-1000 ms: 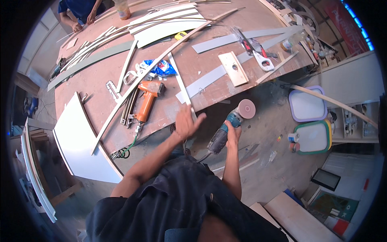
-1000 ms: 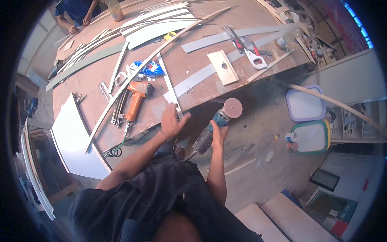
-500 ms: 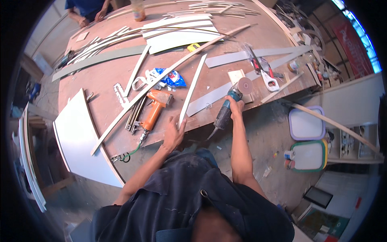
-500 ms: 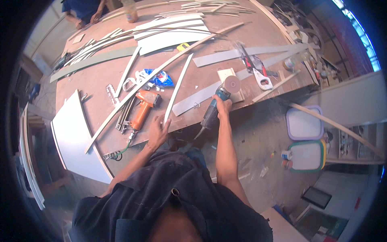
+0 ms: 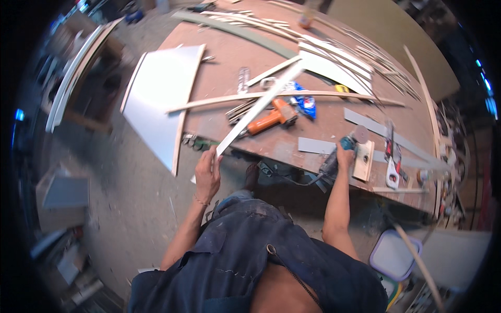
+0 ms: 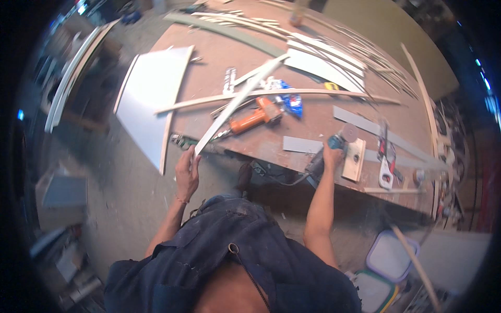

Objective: The person cuts a thin wooden strip with a hand saw, then smooths the edges of a white board using an angle grinder. They attach the cut strip to the board using a nail gun, then flip the board and attach another strip to the opposite side.

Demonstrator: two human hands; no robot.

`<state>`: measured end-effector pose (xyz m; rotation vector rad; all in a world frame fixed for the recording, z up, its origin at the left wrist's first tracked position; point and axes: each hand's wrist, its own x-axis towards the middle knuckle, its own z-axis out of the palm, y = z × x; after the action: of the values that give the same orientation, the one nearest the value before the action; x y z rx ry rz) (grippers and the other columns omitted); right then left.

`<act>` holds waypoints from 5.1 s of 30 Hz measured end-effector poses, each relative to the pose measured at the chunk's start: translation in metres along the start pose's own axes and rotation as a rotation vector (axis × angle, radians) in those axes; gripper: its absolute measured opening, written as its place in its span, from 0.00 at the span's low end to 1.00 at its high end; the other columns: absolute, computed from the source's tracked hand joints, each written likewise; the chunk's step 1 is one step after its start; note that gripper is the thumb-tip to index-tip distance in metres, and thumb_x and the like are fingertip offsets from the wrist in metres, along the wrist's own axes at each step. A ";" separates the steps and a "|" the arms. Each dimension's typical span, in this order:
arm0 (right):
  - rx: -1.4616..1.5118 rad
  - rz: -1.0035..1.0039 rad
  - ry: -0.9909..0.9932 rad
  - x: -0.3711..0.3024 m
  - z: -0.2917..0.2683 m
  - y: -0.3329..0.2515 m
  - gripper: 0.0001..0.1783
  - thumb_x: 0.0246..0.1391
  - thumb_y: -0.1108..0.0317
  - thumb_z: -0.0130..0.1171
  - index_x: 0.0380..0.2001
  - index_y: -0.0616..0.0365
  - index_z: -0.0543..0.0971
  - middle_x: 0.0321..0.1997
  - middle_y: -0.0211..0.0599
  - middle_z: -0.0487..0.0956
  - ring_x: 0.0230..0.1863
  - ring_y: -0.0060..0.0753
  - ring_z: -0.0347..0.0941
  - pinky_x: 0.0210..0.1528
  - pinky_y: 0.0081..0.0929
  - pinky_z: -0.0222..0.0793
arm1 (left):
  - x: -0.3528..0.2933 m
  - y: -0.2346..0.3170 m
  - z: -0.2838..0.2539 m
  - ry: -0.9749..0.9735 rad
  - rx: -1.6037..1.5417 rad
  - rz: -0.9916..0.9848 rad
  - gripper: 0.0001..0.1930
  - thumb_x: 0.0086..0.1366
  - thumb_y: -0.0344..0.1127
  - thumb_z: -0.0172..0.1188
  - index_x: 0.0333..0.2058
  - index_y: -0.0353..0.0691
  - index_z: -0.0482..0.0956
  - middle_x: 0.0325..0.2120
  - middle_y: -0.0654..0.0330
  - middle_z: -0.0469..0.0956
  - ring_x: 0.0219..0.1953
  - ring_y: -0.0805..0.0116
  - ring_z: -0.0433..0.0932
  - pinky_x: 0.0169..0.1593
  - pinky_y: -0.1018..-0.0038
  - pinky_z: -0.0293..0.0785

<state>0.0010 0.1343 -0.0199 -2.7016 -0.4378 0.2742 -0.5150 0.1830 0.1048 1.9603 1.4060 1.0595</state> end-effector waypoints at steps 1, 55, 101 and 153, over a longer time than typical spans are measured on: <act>-0.008 -0.045 0.014 0.005 0.005 0.009 0.61 0.39 0.34 0.66 0.59 0.82 0.61 0.62 0.70 0.65 0.66 0.60 0.61 0.67 0.46 0.56 | -0.006 -0.007 -0.010 0.028 0.041 0.002 0.16 0.67 0.31 0.56 0.52 0.33 0.75 0.39 0.48 0.77 0.41 0.48 0.75 0.45 0.61 0.70; 0.309 -0.508 -0.136 -0.615 0.170 -0.245 0.20 0.43 0.72 0.70 0.43 0.47 0.84 0.45 0.34 0.73 0.36 0.35 0.70 0.42 0.32 0.72 | 0.307 -0.455 -0.332 -0.766 0.599 0.622 0.28 0.51 0.35 0.72 0.53 0.49 0.77 0.50 0.61 0.75 0.56 0.58 0.71 0.63 0.59 0.65; 0.421 -0.442 -0.054 -0.614 0.176 -0.232 0.22 0.43 0.72 0.71 0.45 0.55 0.80 0.37 0.40 0.82 0.35 0.33 0.80 0.35 0.27 0.79 | 0.323 -0.478 -0.317 -0.714 0.348 0.811 0.11 0.55 0.34 0.69 0.36 0.39 0.82 0.40 0.63 0.79 0.44 0.62 0.78 0.45 0.67 0.77; 0.083 -0.208 -0.278 -0.609 0.150 -0.256 0.23 0.46 0.83 0.68 0.47 0.67 0.75 0.40 0.45 0.81 0.38 0.28 0.79 0.42 0.21 0.75 | 0.224 -0.435 -0.205 0.741 -0.431 -0.661 0.24 0.50 0.23 0.72 0.43 0.35 0.69 0.30 0.64 0.70 0.35 0.77 0.71 0.40 0.78 0.75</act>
<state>-0.6718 0.2035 0.0262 -2.5191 -0.7643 0.5973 -0.8851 0.5335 -0.0428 0.7048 1.7973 1.6294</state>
